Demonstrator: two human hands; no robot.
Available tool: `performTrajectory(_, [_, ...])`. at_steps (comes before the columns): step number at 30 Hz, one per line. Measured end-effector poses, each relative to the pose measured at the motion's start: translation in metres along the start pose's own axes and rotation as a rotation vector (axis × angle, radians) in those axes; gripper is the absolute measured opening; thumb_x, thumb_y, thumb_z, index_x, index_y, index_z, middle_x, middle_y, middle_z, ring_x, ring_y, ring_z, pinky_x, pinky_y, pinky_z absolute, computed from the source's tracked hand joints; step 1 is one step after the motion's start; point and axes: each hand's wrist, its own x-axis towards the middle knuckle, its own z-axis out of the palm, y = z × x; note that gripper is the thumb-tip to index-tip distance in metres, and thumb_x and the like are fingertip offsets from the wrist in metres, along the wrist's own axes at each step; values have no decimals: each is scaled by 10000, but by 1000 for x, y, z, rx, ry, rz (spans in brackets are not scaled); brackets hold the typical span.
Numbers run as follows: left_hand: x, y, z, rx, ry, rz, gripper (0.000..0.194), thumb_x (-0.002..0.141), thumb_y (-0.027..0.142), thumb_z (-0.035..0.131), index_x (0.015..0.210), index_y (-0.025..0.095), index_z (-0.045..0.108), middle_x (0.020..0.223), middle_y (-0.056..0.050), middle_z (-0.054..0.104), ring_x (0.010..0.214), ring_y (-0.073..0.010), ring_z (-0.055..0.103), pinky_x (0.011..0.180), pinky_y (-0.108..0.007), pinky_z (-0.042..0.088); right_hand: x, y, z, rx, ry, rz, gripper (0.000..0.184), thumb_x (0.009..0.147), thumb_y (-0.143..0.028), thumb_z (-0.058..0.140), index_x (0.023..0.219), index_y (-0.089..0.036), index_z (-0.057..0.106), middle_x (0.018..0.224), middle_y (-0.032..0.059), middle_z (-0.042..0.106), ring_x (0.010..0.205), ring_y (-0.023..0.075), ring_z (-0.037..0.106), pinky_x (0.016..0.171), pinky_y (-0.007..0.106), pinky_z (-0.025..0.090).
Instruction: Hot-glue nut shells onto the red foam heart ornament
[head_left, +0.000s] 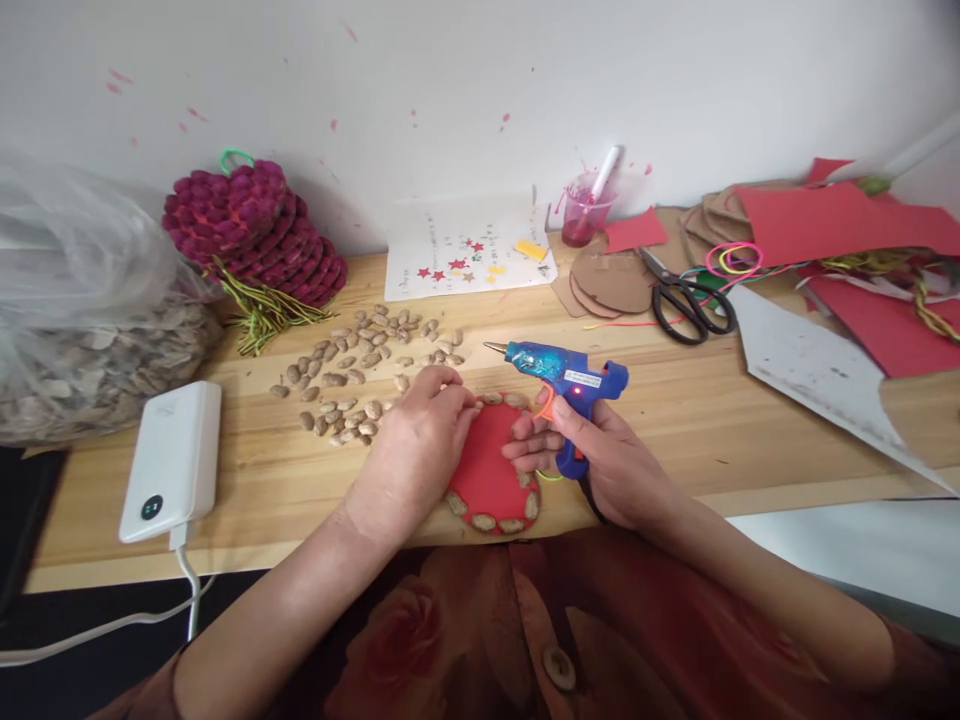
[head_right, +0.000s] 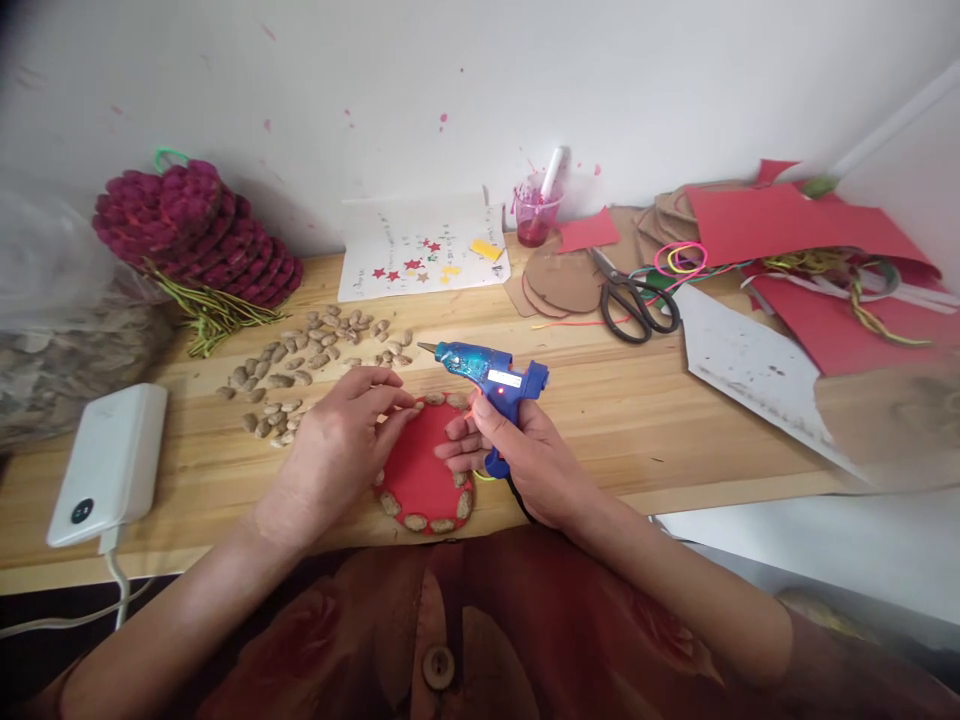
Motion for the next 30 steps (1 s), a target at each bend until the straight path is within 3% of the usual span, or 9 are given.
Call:
performTrajectory(11, [4, -2, -1, 65, 11, 56, 99, 946, 100, 643, 897, 143, 717, 1060, -80, 680, 858, -176, 697, 766, -286, 594, 0, 0, 0, 16, 13, 26, 466, 725, -541, 902, 954, -219, 656, 818, 13, 776, 758, 195, 801, 720, 314, 670])
performTrajectory(30, [6, 2, -2, 78, -28, 16, 87, 898, 67, 674, 882, 146, 707, 1044, -72, 682, 845, -180, 701, 770, -297, 603, -1, -1, -1, -32, 19, 29, 450, 745, -545, 887, 957, -217, 662, 842, 24, 775, 774, 202, 797, 731, 334, 671])
